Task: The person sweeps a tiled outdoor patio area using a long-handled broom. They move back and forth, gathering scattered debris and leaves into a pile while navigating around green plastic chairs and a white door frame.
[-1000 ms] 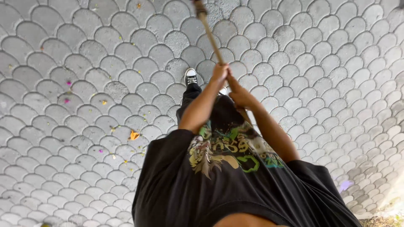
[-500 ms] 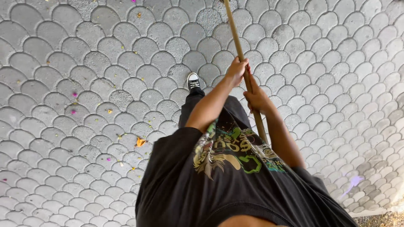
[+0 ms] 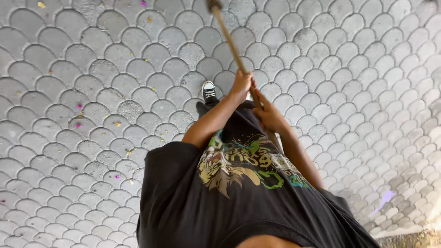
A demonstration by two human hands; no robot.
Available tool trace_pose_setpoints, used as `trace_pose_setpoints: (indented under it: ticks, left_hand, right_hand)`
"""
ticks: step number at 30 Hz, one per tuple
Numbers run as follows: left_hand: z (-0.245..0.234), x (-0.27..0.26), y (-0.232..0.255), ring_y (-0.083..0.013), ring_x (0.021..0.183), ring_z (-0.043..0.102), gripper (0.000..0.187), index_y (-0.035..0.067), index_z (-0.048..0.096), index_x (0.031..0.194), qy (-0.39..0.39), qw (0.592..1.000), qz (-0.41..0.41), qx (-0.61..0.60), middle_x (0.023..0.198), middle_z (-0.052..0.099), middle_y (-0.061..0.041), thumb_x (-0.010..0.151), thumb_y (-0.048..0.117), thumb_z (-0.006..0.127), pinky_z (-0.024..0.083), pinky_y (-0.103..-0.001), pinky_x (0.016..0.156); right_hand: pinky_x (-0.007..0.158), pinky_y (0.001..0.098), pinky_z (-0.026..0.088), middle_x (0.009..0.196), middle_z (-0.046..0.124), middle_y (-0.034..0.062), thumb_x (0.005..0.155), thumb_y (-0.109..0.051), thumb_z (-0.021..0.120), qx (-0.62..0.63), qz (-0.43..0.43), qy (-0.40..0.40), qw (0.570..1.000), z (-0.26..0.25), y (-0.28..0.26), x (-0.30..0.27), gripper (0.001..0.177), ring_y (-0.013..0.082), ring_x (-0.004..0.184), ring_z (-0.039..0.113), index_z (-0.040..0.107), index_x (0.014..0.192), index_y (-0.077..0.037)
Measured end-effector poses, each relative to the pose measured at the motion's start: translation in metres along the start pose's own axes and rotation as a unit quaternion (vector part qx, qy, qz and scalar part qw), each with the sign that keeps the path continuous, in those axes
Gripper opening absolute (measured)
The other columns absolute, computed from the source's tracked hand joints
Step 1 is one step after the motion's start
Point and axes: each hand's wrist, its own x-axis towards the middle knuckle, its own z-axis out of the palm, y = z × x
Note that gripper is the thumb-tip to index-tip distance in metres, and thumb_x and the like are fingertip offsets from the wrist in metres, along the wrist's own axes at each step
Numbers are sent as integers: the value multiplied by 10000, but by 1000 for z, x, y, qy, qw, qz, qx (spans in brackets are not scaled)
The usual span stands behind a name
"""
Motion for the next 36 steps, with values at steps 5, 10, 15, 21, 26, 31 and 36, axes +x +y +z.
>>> trace_pose_setpoints:
  ticks: [5, 10, 15, 21, 26, 31, 36]
  left_hand:
    - [97, 40, -32, -252, 586, 646, 195, 40, 452, 1148, -168, 980, -95, -40, 786, 581, -110, 986, 67, 558, 610, -429, 519]
    - [68, 73, -49, -242, 530, 628, 102, 41, 540, 1015, -99, 991, -56, -66, 693, 578, -87, 932, 62, 595, 576, -418, 476]
    - [-8, 30, 39, -223, 496, 571, 105, 30, 463, 990, 23, 995, -26, -93, 648, 493, -85, 940, 56, 551, 550, -395, 490]
    - [67, 19, 66, -176, 499, 527, 164, 106, 405, 1007, 65, 996, 18, -63, 655, 484, -58, 946, 77, 554, 535, -331, 478]
    - [171, 75, 15, -217, 701, 656, 321, 82, 389, 1307, -119, 990, -40, -56, 908, 592, -92, 1048, 181, 550, 605, -340, 646]
    - [227, 93, 0, -331, 924, 695, 834, 132, 43, 1585, -110, 986, -126, -11, 1097, 603, -202, 1016, 265, 638, 616, -495, 816]
    - [158, 126, 10, -260, 861, 699, 690, 77, 232, 1515, -11, 994, -101, 31, 1004, 594, -111, 1008, 299, 645, 660, -427, 751]
  right_hand:
    - [252, 374, 489, 763, 582, 174, 1008, -44, 535, 206, 6, 123, 971, -52, 90, 32, 754, 254, 350, 554, 164, 1647, -192]
    - [735, 534, 277, 1235, 297, 283, 904, 18, 498, 71, -32, 50, 996, -79, -1, 31, 840, 388, 945, 303, 124, 1644, -118]
    - [1163, 580, 368, 1566, 438, 220, 910, -222, 640, -54, -102, -58, 992, -59, 12, 71, 784, 480, 1357, 478, 300, 1613, -288]
    - [946, 621, 465, 1333, 612, 324, 919, -326, 657, -25, -85, -40, 995, -124, -11, 40, 765, 546, 1122, 624, 314, 1594, -220]
    - [445, 333, 544, 855, 661, 136, 1049, -207, 578, 94, 43, 68, 992, -183, 63, 64, 693, 204, 512, 613, 236, 1652, -206]
    - [386, 361, 491, 664, 606, 107, 1019, -174, 556, 75, 40, 152, 985, -256, 136, 102, 707, 221, 407, 571, 222, 1642, -155]
    - [788, 622, 531, 1194, 636, 349, 952, -98, 531, -75, 41, 100, 991, -245, 85, 139, 735, 500, 1030, 678, 286, 1627, -254]
